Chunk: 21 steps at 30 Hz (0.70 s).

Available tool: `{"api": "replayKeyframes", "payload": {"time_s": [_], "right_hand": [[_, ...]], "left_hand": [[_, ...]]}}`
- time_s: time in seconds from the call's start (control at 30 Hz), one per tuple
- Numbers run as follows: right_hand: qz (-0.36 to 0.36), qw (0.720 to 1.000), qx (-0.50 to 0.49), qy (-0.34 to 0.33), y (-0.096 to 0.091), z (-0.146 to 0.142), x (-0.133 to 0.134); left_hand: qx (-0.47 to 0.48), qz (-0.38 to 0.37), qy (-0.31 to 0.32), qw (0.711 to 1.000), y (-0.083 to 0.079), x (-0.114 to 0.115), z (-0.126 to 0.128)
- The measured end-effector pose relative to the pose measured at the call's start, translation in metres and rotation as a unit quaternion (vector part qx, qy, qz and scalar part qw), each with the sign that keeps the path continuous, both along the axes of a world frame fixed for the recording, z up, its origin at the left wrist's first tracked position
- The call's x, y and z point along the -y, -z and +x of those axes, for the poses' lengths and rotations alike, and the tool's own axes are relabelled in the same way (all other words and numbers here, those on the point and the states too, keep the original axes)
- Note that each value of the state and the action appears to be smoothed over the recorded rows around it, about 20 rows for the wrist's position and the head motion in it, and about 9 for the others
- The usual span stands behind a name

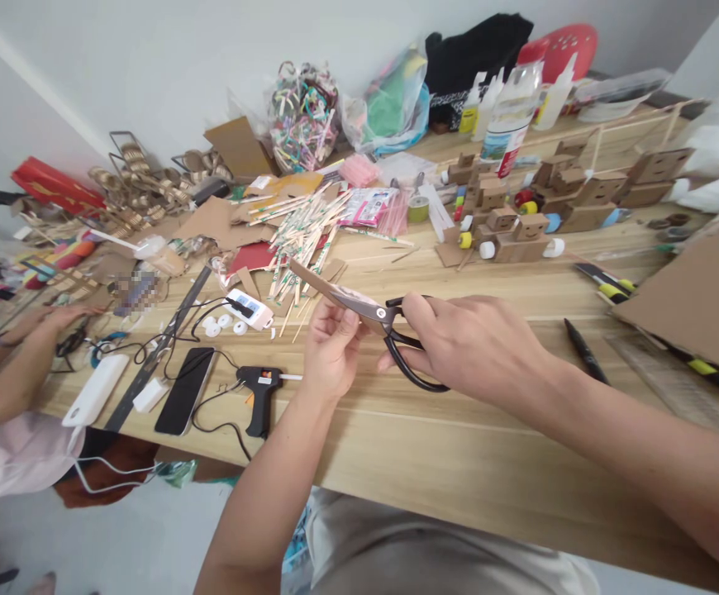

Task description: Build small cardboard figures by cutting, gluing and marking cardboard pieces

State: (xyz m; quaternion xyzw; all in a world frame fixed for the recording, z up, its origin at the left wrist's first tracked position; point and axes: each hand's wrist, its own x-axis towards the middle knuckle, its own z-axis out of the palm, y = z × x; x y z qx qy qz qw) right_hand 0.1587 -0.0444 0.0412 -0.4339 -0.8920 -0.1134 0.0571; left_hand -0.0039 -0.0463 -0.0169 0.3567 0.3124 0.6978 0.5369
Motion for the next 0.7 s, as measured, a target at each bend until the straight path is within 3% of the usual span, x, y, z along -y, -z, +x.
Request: {"api": "replayKeyframes", "payload": {"time_s": [0.2, 0.37, 0.7], "right_hand": [[0.033, 0.998, -0.032, -0.048, 0.0052, 0.0064, -0.0025], [0.060, 0.996, -0.035, -0.049, 0.0081, 0.0071, -0.0013], [0.034, 0.998, -0.022, -0.050, 0.0071, 0.0050, -0.0018]], "left_hand": [[-0.019, -0.010, -0.018, 1.000, 0.0006, 0.0002, -0.0020], [-0.015, -0.003, -0.007, 1.000, 0.0021, -0.0005, -0.0022], [0.012, -0.004, -0.018, 1.000, 0.0051, -0.0009, -0.0010]]}}
